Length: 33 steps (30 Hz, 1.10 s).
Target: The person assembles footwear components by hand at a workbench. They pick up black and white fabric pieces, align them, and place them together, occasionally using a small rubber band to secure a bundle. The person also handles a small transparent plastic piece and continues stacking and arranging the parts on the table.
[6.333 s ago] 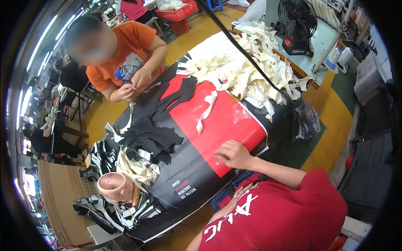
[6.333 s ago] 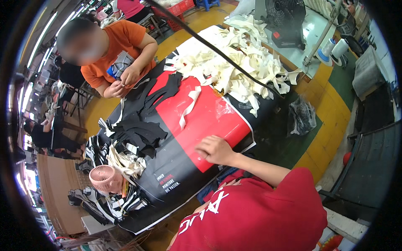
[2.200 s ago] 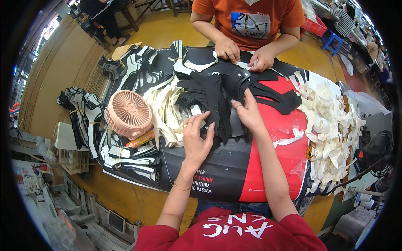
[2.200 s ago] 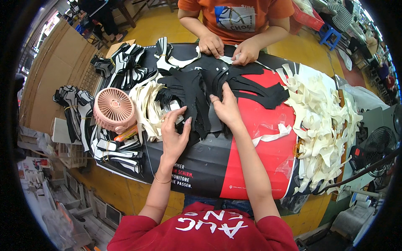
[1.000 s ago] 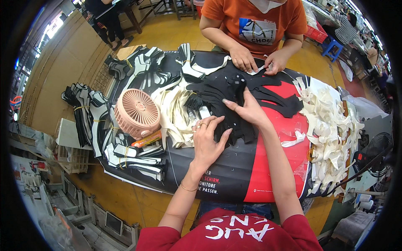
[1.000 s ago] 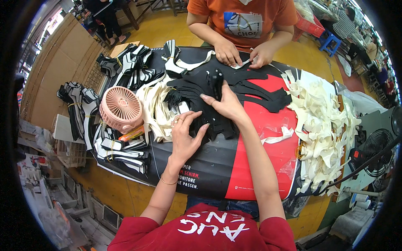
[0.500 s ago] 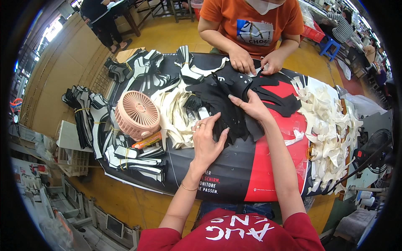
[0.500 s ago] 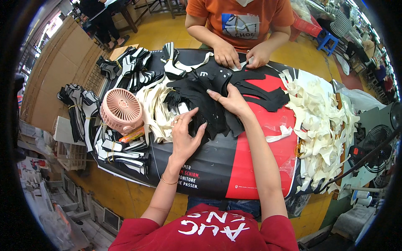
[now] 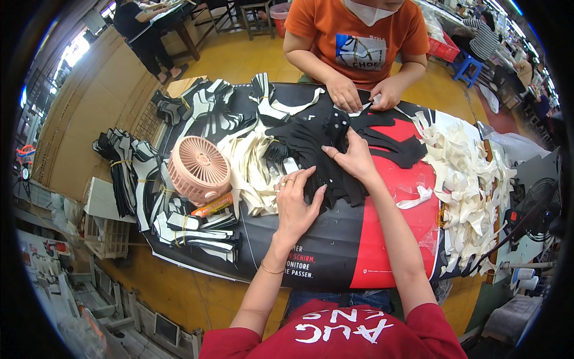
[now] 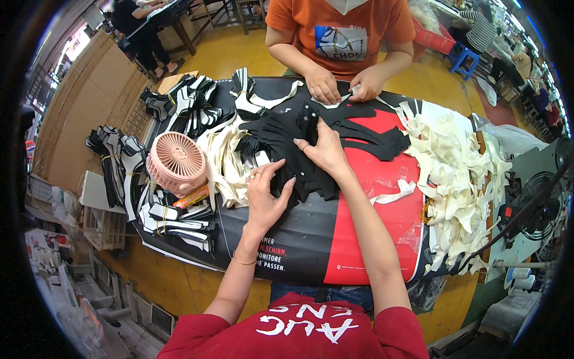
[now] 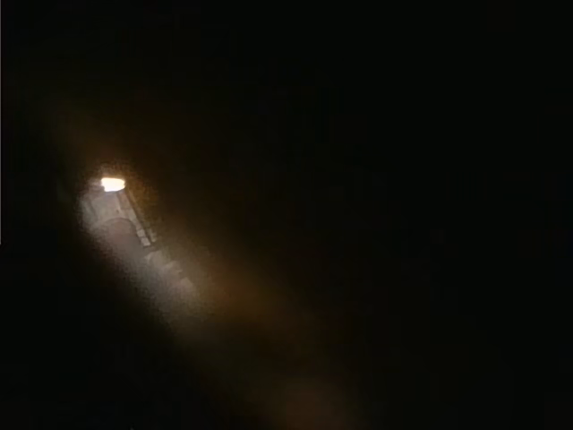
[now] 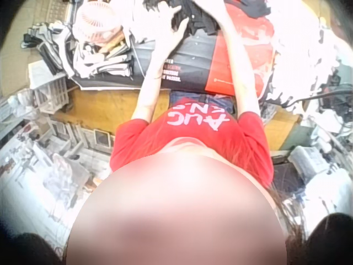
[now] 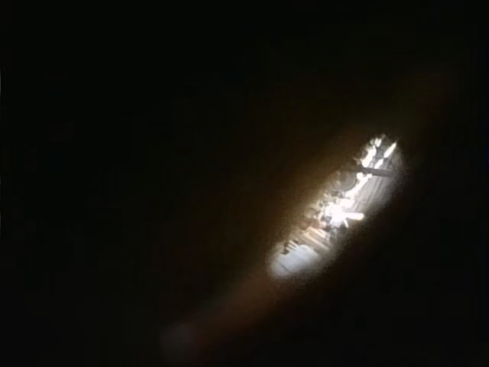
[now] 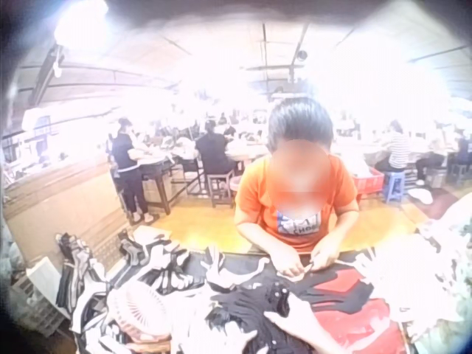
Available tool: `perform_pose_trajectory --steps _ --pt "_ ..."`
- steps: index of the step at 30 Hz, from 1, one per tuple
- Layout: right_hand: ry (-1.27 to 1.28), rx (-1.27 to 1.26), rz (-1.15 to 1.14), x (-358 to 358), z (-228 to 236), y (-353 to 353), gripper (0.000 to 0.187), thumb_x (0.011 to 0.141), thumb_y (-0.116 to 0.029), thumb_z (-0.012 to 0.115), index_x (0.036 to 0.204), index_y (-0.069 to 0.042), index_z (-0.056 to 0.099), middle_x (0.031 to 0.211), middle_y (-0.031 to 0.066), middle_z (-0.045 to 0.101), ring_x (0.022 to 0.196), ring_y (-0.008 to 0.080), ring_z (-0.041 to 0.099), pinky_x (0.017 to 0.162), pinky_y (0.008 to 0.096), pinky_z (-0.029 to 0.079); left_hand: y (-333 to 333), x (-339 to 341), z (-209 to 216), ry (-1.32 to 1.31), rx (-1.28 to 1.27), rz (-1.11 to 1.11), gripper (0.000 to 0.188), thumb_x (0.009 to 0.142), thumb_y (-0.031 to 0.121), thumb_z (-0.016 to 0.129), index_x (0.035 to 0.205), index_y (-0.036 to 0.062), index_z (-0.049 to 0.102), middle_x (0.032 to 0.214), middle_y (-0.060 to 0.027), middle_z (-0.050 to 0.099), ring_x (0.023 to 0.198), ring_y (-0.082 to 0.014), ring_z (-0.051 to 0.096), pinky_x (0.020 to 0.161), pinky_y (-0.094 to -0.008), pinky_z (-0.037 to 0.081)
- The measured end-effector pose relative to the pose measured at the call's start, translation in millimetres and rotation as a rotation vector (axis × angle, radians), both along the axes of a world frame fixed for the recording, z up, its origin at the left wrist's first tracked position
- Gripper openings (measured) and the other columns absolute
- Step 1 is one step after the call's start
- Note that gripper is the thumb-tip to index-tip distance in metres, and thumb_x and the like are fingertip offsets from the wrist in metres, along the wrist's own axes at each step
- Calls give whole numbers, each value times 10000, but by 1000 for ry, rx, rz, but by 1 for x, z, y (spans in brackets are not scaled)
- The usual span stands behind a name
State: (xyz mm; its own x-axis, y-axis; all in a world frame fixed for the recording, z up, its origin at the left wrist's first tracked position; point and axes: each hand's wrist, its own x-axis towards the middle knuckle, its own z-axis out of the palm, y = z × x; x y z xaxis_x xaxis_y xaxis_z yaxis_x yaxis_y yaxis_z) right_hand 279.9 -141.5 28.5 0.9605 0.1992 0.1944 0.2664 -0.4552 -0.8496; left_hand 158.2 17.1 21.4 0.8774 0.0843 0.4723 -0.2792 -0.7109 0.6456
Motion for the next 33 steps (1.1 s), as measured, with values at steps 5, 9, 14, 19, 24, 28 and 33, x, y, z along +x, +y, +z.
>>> perform_pose_trajectory --steps 5,9,14,19,24,28,33 --pt "-57 -83 -8 1 -6 1 561 799 -224 739 1220 78 527 944 237 690 846 374 684 768 402 531 0 0 -1 -6 3 2 407 814 177 760 1187 56 648 1097 -135 653 1022 -299 600 926 -399 415" --pt "92 167 -43 6 -11 -5 393 865 -140 676 1175 64 549 921 165 697 795 256 689 726 348 533 1 0 -1 -10 -1 -6 400 820 180 756 1185 56 648 1095 -133 652 993 -295 602 909 -395 423" --pt "599 768 -48 4 1 -36 252 982 -30 516 1214 52 462 1094 212 665 1014 306 695 889 400 584 2 1 -5 28 -51 -26 414 830 209 734 1198 45 640 1117 -145 650 1067 -324 589 943 -424 407" --pt "564 1098 31 -29 33 -70 215 995 -95 539 1148 51 505 1045 176 676 888 271 708 789 385 603 3 2 -7 3 -84 -25 384 841 197 731 1181 38 653 1075 -156 668 989 -309 627 900 -402 440" --pt "450 680 133 -103 77 -86 267 982 -164 594 1166 30 581 1008 102 661 858 163 643 818 308 517 -1 -4 15 -214 -248 -1 333 838 113 733 1146 13 656 1080 -158 667 1023 -310 622 931 -401 451" --pt "-144 -10 100 -167 93 -62 605 812 -9 648 1393 -92 500 1137 157 578 1047 265 572 884 350 456 -18 -55 38 -15 -706 -248 552 903 301 687 1346 16 524 1249 -125 605 1147 -224 555 943 -352 428" --pt "-314 -657 154 -227 80 -35 894 719 -31 710 1531 -123 346 1163 138 532 1101 293 522 993 438 359 -19 -103 38 963 -1608 -468 412 1030 251 554 1380 40 502 1221 -64 627 1097 -150 627 927 -291 516"
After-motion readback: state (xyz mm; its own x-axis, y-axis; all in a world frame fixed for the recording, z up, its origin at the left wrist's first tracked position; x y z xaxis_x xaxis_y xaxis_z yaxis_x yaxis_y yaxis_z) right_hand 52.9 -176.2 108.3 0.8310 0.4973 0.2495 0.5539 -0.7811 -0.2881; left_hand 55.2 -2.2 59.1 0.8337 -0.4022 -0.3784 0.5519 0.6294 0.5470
